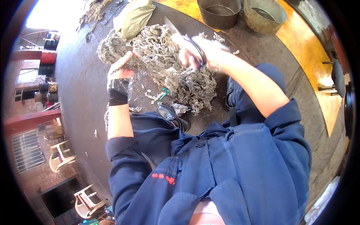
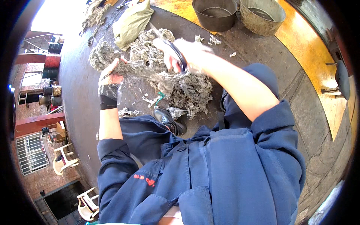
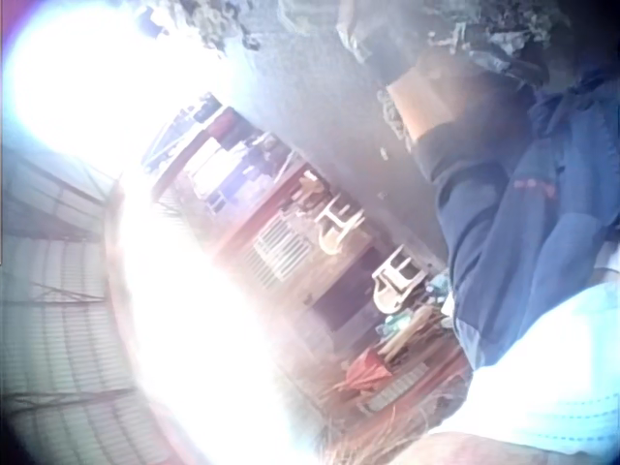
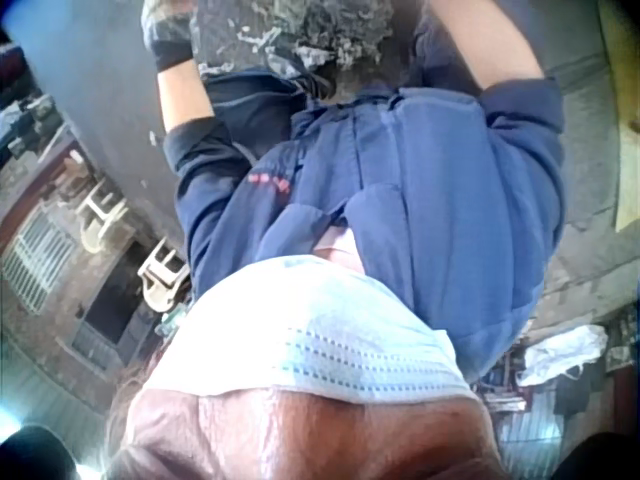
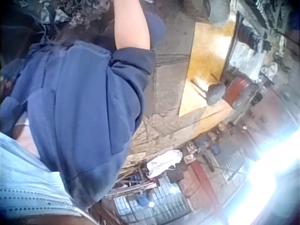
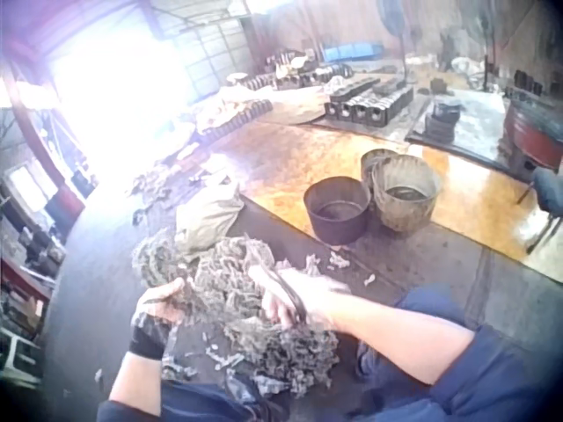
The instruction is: The person sits cross-legged on the floor and uses shears to cut a large mass of gray fibrous material into smaller pieces. The person repeatedly lifts sections of the material, snips them with the shears, and drops the cut pieces back onto the pile.
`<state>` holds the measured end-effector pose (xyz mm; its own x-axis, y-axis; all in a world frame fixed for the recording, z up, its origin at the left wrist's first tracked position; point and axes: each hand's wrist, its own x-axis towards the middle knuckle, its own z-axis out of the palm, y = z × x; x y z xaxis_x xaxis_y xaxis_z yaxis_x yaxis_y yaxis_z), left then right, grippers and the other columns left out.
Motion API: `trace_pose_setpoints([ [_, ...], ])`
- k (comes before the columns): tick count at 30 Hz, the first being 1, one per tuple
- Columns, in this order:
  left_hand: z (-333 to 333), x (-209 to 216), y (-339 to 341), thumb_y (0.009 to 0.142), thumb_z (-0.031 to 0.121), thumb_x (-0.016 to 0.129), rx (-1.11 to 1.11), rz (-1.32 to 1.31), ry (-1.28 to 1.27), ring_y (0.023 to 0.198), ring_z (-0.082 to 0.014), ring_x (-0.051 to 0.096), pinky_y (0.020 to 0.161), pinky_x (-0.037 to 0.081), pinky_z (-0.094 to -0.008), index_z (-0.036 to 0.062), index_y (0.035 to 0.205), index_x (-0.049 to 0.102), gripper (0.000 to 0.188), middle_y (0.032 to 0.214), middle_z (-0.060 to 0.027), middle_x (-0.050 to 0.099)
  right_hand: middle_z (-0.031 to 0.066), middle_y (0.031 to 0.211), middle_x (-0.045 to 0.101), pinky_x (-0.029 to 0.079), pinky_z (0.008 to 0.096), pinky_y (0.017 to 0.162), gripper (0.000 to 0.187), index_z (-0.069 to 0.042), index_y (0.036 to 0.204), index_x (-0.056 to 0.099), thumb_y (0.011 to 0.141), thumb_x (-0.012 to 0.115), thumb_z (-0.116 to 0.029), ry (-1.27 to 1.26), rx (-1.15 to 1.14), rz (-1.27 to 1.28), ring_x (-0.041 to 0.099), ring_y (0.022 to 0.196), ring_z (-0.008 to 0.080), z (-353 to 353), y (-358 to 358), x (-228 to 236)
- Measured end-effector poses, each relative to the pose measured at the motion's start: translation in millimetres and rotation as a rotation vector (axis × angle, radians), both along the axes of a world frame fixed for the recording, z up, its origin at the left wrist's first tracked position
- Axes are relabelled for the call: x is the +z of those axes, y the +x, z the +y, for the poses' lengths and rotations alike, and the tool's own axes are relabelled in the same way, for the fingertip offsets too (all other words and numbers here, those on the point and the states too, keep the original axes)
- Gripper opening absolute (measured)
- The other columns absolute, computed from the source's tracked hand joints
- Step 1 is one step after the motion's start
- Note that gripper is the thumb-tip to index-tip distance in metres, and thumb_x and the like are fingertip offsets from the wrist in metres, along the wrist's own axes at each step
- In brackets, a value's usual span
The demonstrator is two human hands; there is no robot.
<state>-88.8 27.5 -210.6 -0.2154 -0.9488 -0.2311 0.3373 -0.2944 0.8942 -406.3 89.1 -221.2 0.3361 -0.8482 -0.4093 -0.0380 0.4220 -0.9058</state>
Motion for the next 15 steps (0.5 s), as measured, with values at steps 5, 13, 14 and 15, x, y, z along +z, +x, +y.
trace_pose_setpoints([
  [5,10,-6,23,0.094,0.014,0.065,0.041,0.152,0.064,0.1,-0.0287,0.064,0.093,0.051,-0.0387,-0.0052,0.105,0.063,0.023,0.101,-0.0158,0.068,0.0156,0.08,0.066,0.051,0.0292,0.055,0.08,0.003,0.087,0.063,0.09,0.044,-0.074,0.391,0.223,-0.238,0.055,0.054,0.0164,54,44,-37],
  [13,7,-23,26,0.097,0.027,0.063,-0.064,0.322,0.053,0.102,-0.0297,0.063,0.095,0.051,-0.0438,-0.0044,0.106,0.063,0.032,0.103,-0.0159,0.067,0.0179,0.104,0.067,0.048,0.0344,0.077,0.1,0.005,0.102,0.066,0.086,0.026,-0.085,0.569,0.224,-0.832,0.056,0.076,0.0203,95,111,-112],
  [14,11,-24,25,0.097,0.027,0.062,-0.07,0.325,0.038,0.104,-0.0299,0.063,0.096,0.05,-0.0441,-0.0042,0.106,0.063,0.032,0.104,-0.0158,0.067,0.0186,0.105,0.067,0.049,0.0352,0.077,0.101,0.006,0.103,0.066,0.086,0.025,-0.085,0.584,0.202,-0.879,0.056,0.076,0.0208,95,112,-115],
  [15,15,-24,26,0.097,0.027,0.062,-0.074,0.326,0.02,0.105,-0.03,0.062,0.096,0.05,-0.0444,-0.004,0.107,0.062,0.032,0.105,-0.0157,0.066,0.0186,0.103,0.067,0.049,0.0352,0.075,0.1,0.005,0.102,0.065,0.084,0.027,-0.086,0.607,0.194,-0.893,0.056,0.075,0.021,96,115,-115],
])
